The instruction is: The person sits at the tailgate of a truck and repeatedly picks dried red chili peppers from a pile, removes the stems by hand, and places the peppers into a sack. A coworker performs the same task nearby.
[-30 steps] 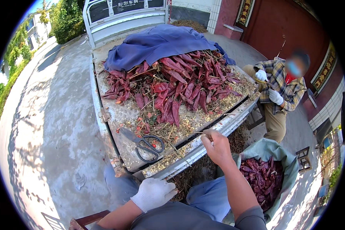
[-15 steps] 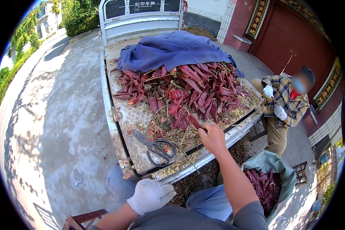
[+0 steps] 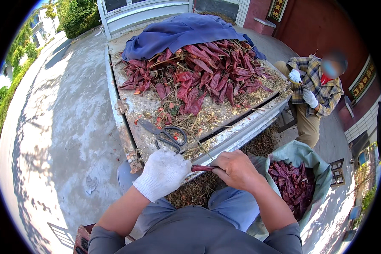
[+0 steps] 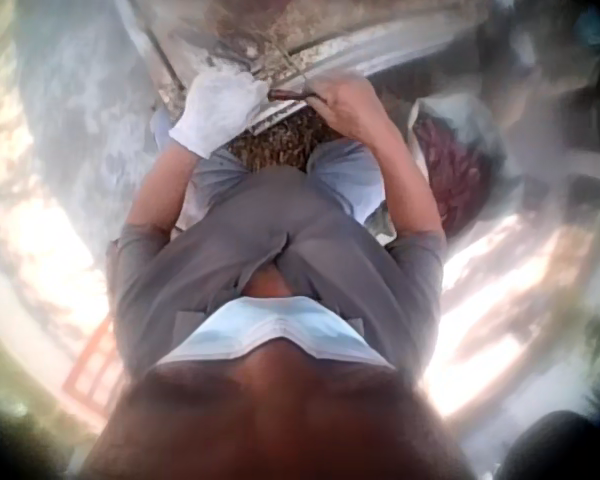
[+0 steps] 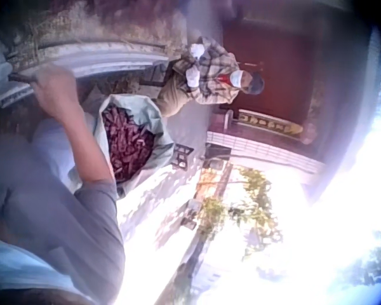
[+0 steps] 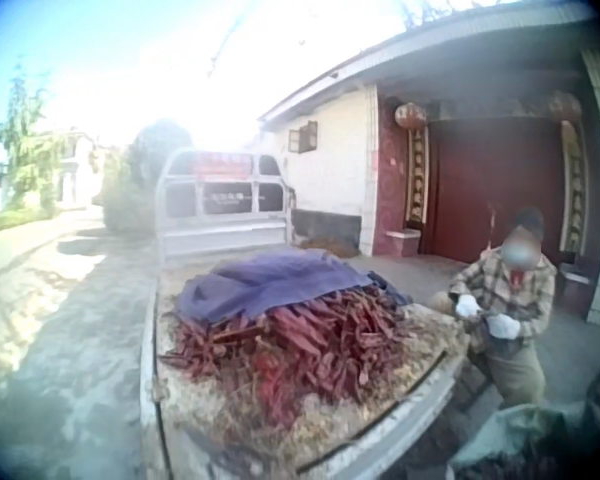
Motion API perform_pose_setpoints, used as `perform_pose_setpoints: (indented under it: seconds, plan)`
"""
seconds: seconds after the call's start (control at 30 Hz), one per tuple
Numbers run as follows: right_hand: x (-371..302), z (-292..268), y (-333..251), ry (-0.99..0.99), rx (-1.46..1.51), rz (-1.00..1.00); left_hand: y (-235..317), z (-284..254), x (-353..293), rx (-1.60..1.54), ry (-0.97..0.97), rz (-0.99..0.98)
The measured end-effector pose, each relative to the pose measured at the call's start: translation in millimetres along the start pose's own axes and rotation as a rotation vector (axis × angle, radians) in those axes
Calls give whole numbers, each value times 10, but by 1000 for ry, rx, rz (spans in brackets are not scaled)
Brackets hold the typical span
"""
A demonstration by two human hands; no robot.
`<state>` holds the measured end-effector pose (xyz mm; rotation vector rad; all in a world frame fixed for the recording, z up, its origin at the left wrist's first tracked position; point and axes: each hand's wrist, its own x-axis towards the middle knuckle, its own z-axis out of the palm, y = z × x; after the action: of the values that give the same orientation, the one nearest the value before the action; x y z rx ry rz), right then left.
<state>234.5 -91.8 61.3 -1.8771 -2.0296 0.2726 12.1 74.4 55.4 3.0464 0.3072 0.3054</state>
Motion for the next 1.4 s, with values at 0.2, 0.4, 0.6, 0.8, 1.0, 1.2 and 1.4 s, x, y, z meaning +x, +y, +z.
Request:
perform_pose_setpoints:
  seconds: [0.2,0.4,0.6,0.8,1.0,1.2,1.4]
  plan:
    - [62,191,-126,-221,136,-32,181,23,48,-23,-77,89]
    - [-63,581,-83,102,556,-80,241,95,-22,-200,125,61]
    - [-319,1138,-169,115,1552,303,417,642,-170,-434,446,-95]
    - [-418,1097,33,349,1764,362,439,464,-221,-355,-12,-137]
    - [-625,1146,146,324,1636,479,211,-8,167,-141,12,-360]
    - [-773,1244,126,242,1583,591,-373,199,932,138,199,-375]
    - [-914,1254,149,239,1593,676,-772,394,1318,156,92,-396]
